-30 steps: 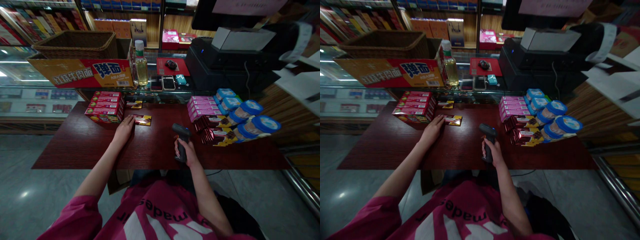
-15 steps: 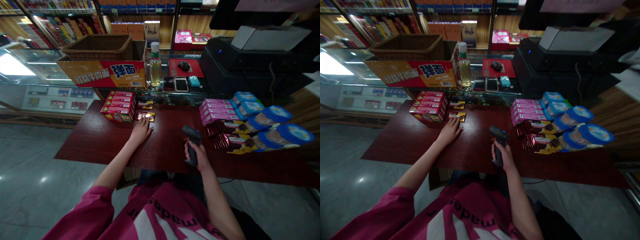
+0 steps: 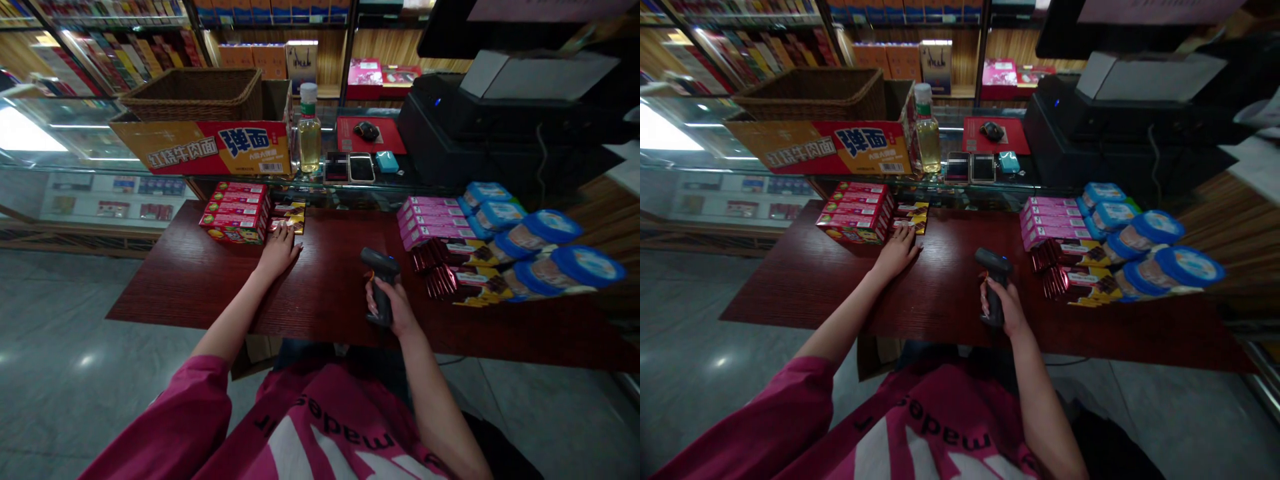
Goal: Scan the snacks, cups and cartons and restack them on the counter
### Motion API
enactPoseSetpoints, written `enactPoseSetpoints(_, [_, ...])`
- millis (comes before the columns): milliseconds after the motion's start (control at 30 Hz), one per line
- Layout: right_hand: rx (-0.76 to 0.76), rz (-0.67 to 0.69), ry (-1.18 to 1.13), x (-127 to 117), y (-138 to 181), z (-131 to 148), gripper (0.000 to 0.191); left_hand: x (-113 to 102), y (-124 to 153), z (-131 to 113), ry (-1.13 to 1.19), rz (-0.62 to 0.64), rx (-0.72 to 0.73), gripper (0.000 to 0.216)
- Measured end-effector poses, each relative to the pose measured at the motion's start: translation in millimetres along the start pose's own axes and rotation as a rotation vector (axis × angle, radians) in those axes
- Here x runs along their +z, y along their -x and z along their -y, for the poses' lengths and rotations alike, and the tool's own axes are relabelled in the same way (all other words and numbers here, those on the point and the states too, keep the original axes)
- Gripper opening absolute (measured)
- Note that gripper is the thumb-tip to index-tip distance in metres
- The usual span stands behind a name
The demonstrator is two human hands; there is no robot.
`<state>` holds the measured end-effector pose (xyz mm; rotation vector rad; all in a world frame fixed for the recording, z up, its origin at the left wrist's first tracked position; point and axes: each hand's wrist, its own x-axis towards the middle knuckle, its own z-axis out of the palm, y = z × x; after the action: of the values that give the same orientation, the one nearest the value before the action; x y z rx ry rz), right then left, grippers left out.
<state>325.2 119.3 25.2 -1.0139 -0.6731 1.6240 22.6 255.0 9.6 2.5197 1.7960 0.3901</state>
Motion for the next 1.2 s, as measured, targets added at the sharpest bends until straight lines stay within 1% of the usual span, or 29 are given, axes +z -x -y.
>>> enactPoseSetpoints(100, [-0.018,-0.005,-0.023,1,3,1,0.035,-1,1,2,0.045,-0.010,-0.001,0.063])
enactPoseSetpoints(167, [-0.050,-0.018,-0.039,1,8,3,0.034,-1,3,-3,0.090,-0.037,0.027,0.064])
enactPoseSetpoints(233, [-0.087,-0.035,-0.056,-2,17,6,0.032,1,4,-18,0.147,-0.071,0.095,0.061])
enactPoseSetpoints(267, [-0.105,-0.043,-0.067,-4,21,8,0.032,3,3,-30,0.182,-0.079,0.149,0.059])
enactPoseSetpoints(300, [-0.123,-0.056,-0.081,-7,26,10,0.032,5,2,-45,0.221,-0.077,0.214,0.058])
enactPoseSetpoints(367, [-0.168,-0.105,-0.103,-15,38,13,0.031,10,-2,-83,0.309,-0.054,0.370,0.056])
enactPoseSetpoints(433, [-0.227,-0.177,-0.121,-25,52,16,0.030,15,-7,-128,0.395,-0.039,0.542,0.057])
enactPoseSetpoints(500, [-0.287,-0.250,-0.136,-36,67,20,0.030,18,-15,-175,0.455,-0.054,0.697,0.060])
enactPoseSetpoints(600, [-0.360,-0.332,-0.147,-53,90,25,0.031,19,-28,-238,0.478,-0.088,0.857,0.063])
enactPoseSetpoints(667, [-0.393,-0.369,-0.145,-64,103,29,0.030,20,-36,-270,0.467,-0.085,0.915,0.067])
enactPoseSetpoints(700, [-0.407,-0.385,-0.144,-69,109,30,0.030,20,-40,-282,0.459,-0.075,0.934,0.068])
enactPoseSetpoints(767, [-0.429,-0.412,-0.149,-78,119,32,0.030,22,-45,-297,0.453,-0.057,0.965,0.067])
enactPoseSetpoints(833, [-0.444,-0.431,-0.166,-86,126,32,0.030,24,-46,-301,0.472,-0.057,0.995,0.059])
enactPoseSetpoints(900, [-0.455,-0.441,-0.188,-90,131,31,0.030,24,-42,-294,0.528,-0.079,1.031,0.049])
enactPoseSetpoints(967, [-0.460,-0.441,-0.206,-90,134,30,0.029,21,-33,-280,0.618,-0.095,1.051,0.041])
enactPoseSetpoints(1000, [-0.458,-0.435,-0.210,-89,134,29,0.029,19,-28,-270,0.673,-0.094,1.037,0.039])
enactPoseSetpoints(1033, [-0.454,-0.426,-0.212,-87,134,29,0.028,16,-23,-260,0.728,-0.083,0.992,0.037])
enactPoseSetpoints(1067, [-0.445,-0.411,-0.211,-85,132,28,0.029,14,-18,-250,0.780,-0.066,0.909,0.036])
enactPoseSetpoints(1100, [-0.431,-0.391,-0.207,-82,129,27,0.029,11,-14,-239,0.830,-0.047,0.786,0.035])
enactPoseSetpoints(1200, [-0.369,-0.319,-0.170,-69,111,25,0.031,7,-9,-207,0.978,0.023,0.347,0.034])
